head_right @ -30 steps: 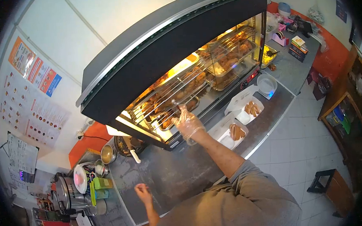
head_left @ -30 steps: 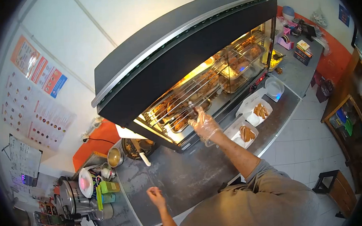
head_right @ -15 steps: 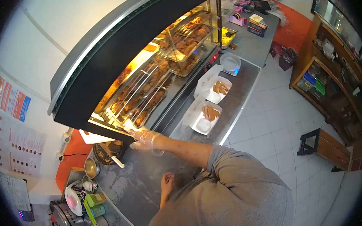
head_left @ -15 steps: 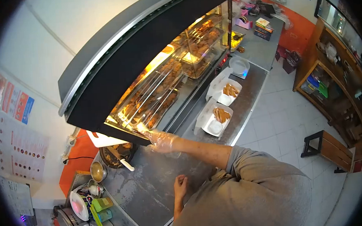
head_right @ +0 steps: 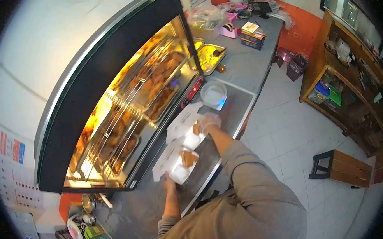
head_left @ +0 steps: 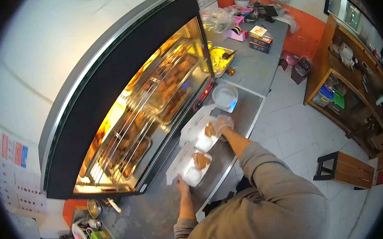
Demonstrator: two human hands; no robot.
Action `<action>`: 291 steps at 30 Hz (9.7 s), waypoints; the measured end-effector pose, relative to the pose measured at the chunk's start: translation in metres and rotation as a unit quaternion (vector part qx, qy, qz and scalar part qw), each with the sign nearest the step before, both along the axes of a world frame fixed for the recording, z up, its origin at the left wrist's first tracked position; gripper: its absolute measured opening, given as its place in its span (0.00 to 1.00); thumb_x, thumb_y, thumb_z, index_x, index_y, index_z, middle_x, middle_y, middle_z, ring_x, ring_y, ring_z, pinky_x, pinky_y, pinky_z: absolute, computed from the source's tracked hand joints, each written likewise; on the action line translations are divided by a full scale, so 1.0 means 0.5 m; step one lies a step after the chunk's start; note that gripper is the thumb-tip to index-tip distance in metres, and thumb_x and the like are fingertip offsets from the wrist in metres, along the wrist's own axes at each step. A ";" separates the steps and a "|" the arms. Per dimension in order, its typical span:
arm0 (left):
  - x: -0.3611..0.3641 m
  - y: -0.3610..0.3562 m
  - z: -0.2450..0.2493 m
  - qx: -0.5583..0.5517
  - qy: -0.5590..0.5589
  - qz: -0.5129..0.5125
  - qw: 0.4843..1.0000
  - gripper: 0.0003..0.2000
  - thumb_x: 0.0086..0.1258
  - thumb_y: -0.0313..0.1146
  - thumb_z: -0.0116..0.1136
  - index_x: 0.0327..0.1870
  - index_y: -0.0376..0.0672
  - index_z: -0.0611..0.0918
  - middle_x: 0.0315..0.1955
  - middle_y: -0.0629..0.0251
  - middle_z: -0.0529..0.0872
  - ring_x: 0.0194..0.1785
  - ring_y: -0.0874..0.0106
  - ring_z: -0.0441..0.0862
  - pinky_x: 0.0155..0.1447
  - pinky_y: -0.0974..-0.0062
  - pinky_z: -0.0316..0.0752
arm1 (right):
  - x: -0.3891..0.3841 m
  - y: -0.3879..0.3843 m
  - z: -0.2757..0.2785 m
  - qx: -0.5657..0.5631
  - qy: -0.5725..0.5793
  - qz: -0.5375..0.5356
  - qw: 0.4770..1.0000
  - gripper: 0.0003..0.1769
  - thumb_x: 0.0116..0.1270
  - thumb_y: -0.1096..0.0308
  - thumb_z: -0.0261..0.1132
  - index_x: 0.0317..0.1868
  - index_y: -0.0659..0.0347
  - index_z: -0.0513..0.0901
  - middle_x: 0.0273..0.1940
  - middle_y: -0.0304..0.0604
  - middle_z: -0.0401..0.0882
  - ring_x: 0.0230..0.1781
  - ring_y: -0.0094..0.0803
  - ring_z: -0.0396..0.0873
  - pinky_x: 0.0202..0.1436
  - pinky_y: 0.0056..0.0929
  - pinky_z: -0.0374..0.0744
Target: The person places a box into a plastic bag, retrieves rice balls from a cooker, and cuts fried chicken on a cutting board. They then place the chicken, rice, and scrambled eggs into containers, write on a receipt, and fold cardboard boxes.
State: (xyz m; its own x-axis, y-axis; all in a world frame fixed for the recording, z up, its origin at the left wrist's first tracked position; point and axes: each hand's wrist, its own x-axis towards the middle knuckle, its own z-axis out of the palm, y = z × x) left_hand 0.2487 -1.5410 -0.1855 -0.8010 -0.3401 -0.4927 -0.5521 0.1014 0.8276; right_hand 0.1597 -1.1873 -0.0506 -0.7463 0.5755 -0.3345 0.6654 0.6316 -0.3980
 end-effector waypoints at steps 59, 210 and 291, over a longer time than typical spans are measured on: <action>-0.242 1.452 0.404 -0.262 0.360 -0.108 0.889 0.12 0.59 0.31 0.68 0.40 0.39 0.79 0.29 0.60 0.82 0.32 0.69 0.80 0.38 0.73 0.74 | -0.370 1.119 0.185 -0.406 0.395 0.339 0.751 0.13 0.62 0.70 0.67 0.46 0.65 0.81 0.45 0.46 0.82 0.43 0.33 0.81 0.45 0.28 0.79; -0.279 1.454 0.344 0.345 0.193 0.371 0.840 0.09 0.71 0.31 0.58 0.47 0.37 0.80 0.40 0.61 0.85 0.43 0.72 0.82 0.48 0.71 0.79 | -0.383 1.303 0.081 -0.051 -0.037 0.615 0.786 0.21 0.57 0.57 0.70 0.41 0.66 0.78 0.40 0.56 0.82 0.43 0.50 0.81 0.43 0.43 0.78; -0.768 1.392 0.329 0.465 0.022 0.455 0.759 0.34 0.69 0.58 0.44 0.69 0.44 0.66 0.69 0.58 0.66 0.71 0.59 0.60 0.73 0.55 0.52 | -1.179 0.628 -0.062 0.106 -0.057 0.648 0.752 0.26 0.70 0.49 0.53 0.59 0.58 0.76 0.57 0.50 0.78 0.56 0.46 0.78 0.57 0.45 0.76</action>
